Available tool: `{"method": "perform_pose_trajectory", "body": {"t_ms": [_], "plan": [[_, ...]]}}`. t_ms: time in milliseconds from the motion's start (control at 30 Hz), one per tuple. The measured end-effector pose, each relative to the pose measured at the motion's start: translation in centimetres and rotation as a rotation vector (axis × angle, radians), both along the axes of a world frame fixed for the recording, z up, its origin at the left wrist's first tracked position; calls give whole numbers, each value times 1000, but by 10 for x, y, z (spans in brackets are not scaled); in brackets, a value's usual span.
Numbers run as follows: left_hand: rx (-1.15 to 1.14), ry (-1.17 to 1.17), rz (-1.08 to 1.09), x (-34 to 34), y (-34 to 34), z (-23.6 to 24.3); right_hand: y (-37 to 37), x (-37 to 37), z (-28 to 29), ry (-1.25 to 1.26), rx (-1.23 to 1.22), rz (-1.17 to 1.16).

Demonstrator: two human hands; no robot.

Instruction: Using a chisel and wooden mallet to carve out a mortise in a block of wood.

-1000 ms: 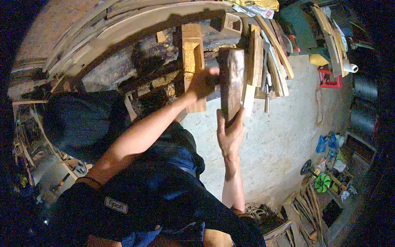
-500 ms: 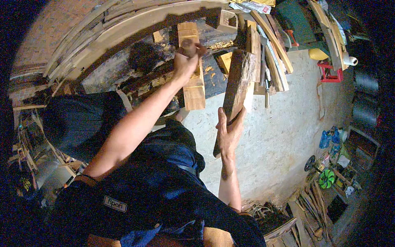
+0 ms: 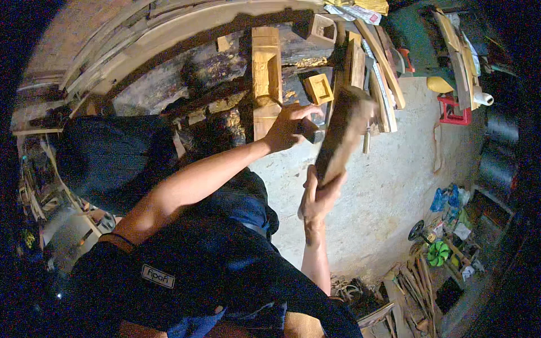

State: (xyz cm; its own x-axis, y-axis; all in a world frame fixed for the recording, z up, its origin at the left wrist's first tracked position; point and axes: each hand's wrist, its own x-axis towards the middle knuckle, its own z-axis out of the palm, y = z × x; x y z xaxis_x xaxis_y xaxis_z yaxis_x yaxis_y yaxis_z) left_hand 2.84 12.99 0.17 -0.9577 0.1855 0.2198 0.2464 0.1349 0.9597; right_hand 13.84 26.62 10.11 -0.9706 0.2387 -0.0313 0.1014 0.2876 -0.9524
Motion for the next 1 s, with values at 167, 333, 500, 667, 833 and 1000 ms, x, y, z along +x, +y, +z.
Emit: {"method": "perform_pose_trajectory", "body": {"t_ms": [167, 333, 500, 667, 833, 1000], "plan": [[-70, 66, 144, -6, 4, -3, -5, -17, -5, -72, 258, 152], [122, 33, 429, -12, 7, -2, -7, -20, 10, -135, 117, 58], [315, -64, 361, -27, 1, -16, -9, -16, 4, -175, 125, 52], [-11, 147, 328, -24, -4, -5, -11, -16, 4, -178, 98, 57], [0, 99, 167, -17, -7, 13, -6, -19, 3, -77, 67, 54], [-77, 154, 169, -16, -13, 4, -8, -26, 8, -151, 83, 76]]}}
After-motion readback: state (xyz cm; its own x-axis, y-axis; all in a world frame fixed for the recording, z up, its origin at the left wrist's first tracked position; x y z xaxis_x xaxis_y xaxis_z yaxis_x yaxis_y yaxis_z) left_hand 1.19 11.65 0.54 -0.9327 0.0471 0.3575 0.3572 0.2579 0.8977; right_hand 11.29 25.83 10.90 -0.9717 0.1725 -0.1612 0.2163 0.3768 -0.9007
